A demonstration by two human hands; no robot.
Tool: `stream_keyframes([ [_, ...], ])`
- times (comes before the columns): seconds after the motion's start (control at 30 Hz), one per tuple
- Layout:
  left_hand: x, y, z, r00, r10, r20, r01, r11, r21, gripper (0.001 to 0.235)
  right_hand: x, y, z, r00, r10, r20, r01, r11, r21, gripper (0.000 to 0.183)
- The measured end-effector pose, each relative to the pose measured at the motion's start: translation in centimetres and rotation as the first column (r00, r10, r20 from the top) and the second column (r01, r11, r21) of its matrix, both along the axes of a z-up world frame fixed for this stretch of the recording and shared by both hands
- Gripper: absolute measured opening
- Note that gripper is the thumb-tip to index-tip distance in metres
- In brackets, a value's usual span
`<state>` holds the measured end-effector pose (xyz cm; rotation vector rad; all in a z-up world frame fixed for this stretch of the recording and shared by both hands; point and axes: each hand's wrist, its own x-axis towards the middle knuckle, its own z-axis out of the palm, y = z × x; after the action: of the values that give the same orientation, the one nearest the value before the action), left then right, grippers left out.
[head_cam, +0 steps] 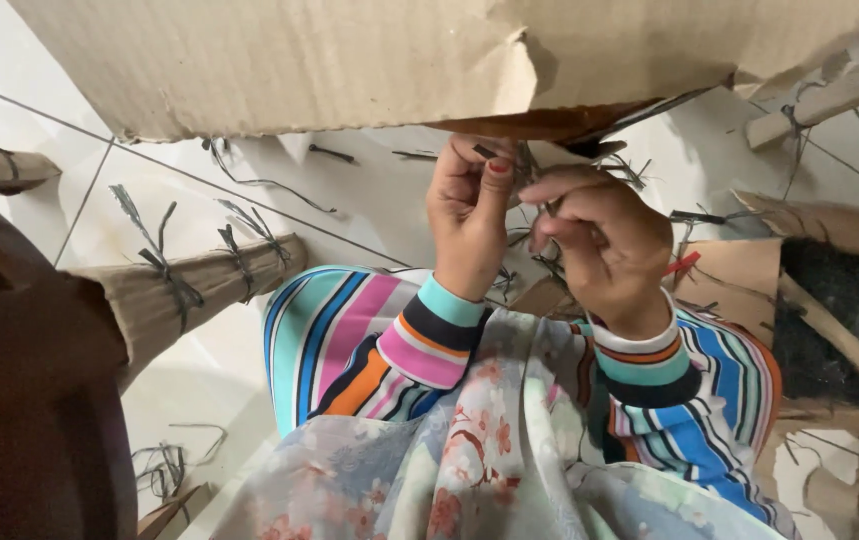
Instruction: Wrapping wooden chair legs with protective paper and securing them with black ties for shipping.
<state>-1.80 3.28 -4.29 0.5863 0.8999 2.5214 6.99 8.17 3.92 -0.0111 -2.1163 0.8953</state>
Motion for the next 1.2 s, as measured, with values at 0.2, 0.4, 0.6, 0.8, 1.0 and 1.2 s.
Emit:
stream_keyframes([
  [0.2, 0.0, 0.0, 0.8, 0.992, -0.071, 0.104, 0.069, 0.997, 0.020, 0.021, 2.7, 4.2, -1.2, 0.991, 0.121, 0.064, -0.120, 0.993, -0.011, 0.019],
  [0.4, 0.1, 0.0, 0.1, 0.969, -0.170, 0.178, 0.154, 0.983, 0.101, 0.028, 3.3, 8.1, -1.9, 0.971, 0.022, 0.237, -0.113, 0.919, 0.378, 0.029],
  [0.6, 0.3, -0.3, 1.9, 0.993, -0.116, -0.017, 0.117, 0.987, 0.106, 0.023, 1.2, 9.8, -3.4, 0.977, 0.209, -0.034, -0.183, 0.914, 0.361, 0.011],
  [0.8, 2.5, -0.2, 1.6, 0.919, -0.068, -0.387, 0.069, 0.998, -0.011, 0.009, 1.3, 10.3, -5.4, 0.942, 0.287, -0.176, -0.242, 0.941, 0.237, 0.006],
  [1.0, 1.1, -0.3, 1.8, 0.860, 0.085, -0.504, -0.048, 0.995, 0.087, 0.005, 1.7, 9.0, -5.2, 0.940, 0.250, -0.233, -0.228, 0.967, 0.114, 0.005],
  [1.2, -1.2, -0.1, 2.1, 0.738, 0.277, -0.616, -0.276, 0.956, 0.099, 0.010, 1.9, 8.7, -6.1, 0.936, 0.215, -0.278, -0.197, 0.976, 0.091, 0.008],
])
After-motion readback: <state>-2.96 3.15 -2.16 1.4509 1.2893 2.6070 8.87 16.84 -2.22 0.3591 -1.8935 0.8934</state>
